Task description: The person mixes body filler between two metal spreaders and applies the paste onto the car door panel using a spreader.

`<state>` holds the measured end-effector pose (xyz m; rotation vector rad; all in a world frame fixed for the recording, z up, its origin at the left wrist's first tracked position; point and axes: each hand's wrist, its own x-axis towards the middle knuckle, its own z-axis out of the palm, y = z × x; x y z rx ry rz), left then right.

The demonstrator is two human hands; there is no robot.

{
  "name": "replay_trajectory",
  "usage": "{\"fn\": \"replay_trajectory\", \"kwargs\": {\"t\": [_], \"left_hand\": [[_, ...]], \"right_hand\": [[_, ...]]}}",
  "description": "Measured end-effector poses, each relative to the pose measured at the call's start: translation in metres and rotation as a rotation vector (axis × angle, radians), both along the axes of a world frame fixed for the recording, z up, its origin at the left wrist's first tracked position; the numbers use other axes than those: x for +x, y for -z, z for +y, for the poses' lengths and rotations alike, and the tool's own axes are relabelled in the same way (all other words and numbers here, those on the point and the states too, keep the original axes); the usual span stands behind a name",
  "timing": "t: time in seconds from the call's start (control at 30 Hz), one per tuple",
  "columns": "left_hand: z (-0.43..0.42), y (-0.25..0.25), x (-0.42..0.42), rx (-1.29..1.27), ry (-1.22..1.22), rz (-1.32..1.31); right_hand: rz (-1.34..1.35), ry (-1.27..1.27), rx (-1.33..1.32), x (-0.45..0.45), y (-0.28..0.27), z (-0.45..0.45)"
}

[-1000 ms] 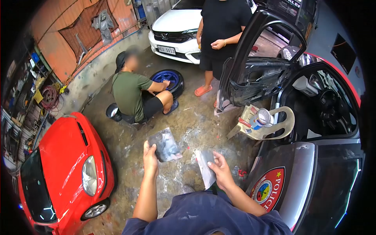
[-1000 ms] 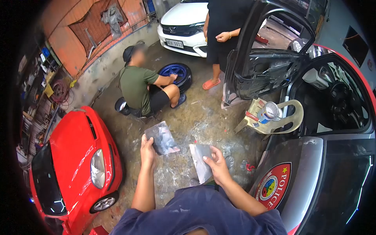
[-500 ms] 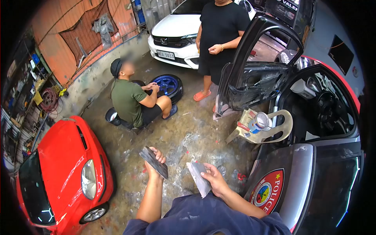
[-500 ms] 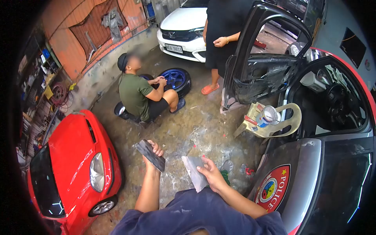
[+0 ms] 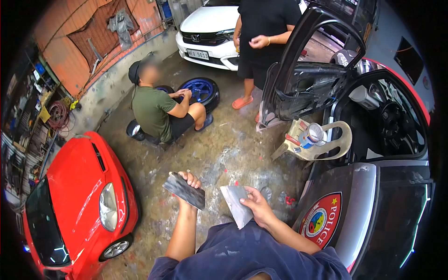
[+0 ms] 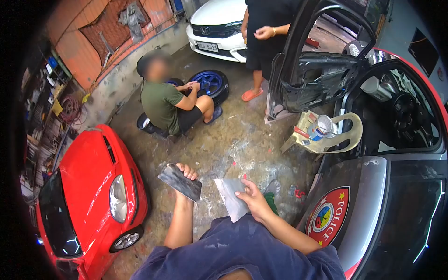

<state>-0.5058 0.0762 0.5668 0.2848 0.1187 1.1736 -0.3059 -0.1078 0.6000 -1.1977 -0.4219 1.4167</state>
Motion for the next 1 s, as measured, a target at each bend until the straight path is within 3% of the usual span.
{"fn": "replay_trajectory", "kwargs": {"t": [0.2, 0.67, 1.0], "left_hand": [[0.0, -0.013, 0.003, -0.087, -0.03, 0.029], [0.01, -0.007, 0.014, 0.024, 0.074, -0.154], [0.008, -0.028, 0.029, 0.142, 0.066, -0.149]], "right_hand": [[0.004, -0.012, -0.006, -0.003, -0.004, 0.001], [0.016, 0.025, -0.014, -0.005, -0.005, 0.006], [-0.105, -0.12, 0.059, -0.013, -0.021, 0.021]]}}
